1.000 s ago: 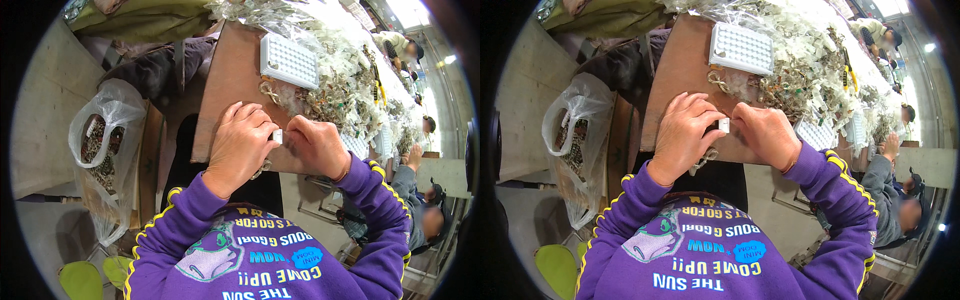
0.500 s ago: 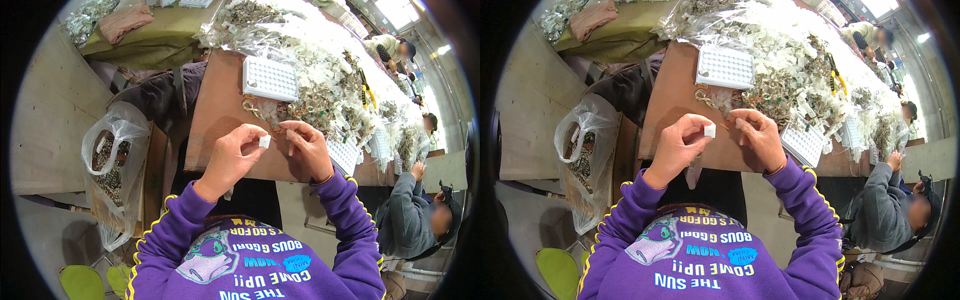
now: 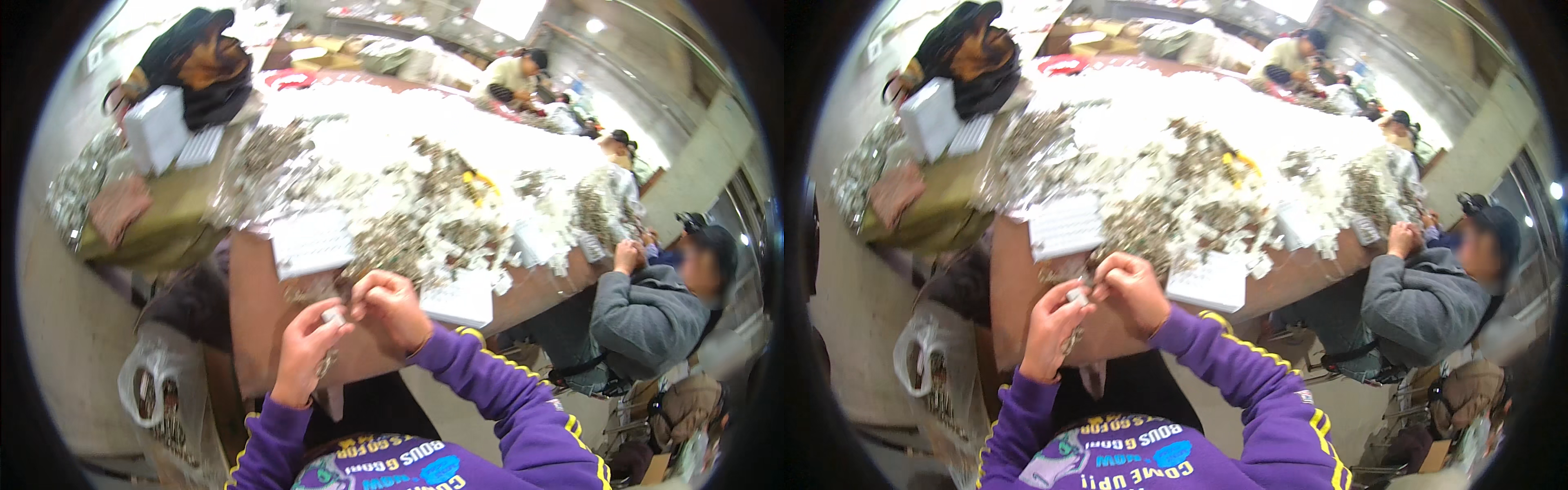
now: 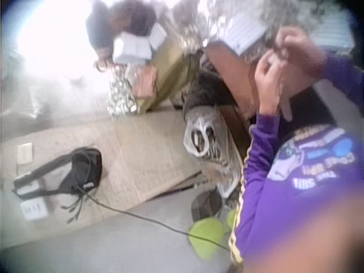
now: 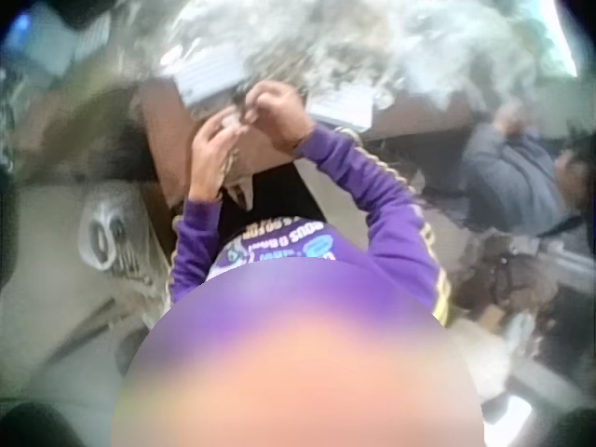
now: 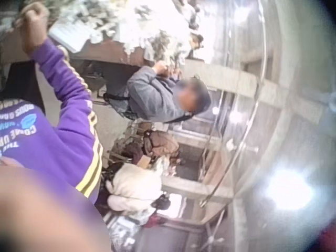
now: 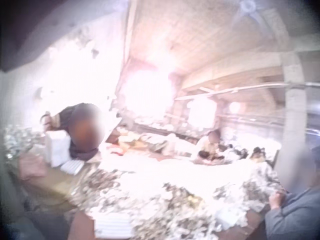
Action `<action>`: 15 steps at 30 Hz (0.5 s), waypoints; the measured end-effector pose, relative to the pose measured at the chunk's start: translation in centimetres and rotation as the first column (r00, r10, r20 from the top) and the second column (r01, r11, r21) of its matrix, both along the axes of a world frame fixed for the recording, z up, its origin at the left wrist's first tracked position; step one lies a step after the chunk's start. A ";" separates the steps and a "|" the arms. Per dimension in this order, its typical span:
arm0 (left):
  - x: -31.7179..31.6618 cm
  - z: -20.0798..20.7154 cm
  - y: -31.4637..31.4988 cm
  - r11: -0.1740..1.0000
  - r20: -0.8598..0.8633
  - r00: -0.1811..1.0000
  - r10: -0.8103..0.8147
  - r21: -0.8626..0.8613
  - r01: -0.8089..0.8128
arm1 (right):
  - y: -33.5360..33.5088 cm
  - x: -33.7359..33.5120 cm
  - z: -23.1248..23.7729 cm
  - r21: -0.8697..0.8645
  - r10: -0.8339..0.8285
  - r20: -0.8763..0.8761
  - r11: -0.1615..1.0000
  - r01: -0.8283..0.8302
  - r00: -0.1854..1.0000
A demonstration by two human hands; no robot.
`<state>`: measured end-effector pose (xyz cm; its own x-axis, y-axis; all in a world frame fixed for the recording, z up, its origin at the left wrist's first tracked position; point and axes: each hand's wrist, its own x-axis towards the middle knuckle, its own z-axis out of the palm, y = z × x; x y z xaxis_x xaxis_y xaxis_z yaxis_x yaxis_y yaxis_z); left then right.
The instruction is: The person assembles small electronic components by hand at a workbench. They insert a green circuit board into a white plastic housing, then place a small white component into the same housing. The person repeats this process with multiple units, handling wires and components one at a time.
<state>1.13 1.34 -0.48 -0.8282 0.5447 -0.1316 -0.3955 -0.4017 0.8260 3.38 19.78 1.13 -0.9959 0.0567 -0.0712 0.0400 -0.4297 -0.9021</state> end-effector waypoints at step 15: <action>0.2 -1.2 -0.7 0.990 0.070 0.998 -0.007 0.142 -0.003 | -2.4 0.2 1.3 0.796 0.123 -0.562 0.347 0.495 0.818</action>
<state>1.36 0.63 -1.67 -0.8188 0.5635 -0.1102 -0.4509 -0.5124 0.7309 3.56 17.39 2.40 -0.8074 -0.0364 0.5889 -0.4443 0.6943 -0.5662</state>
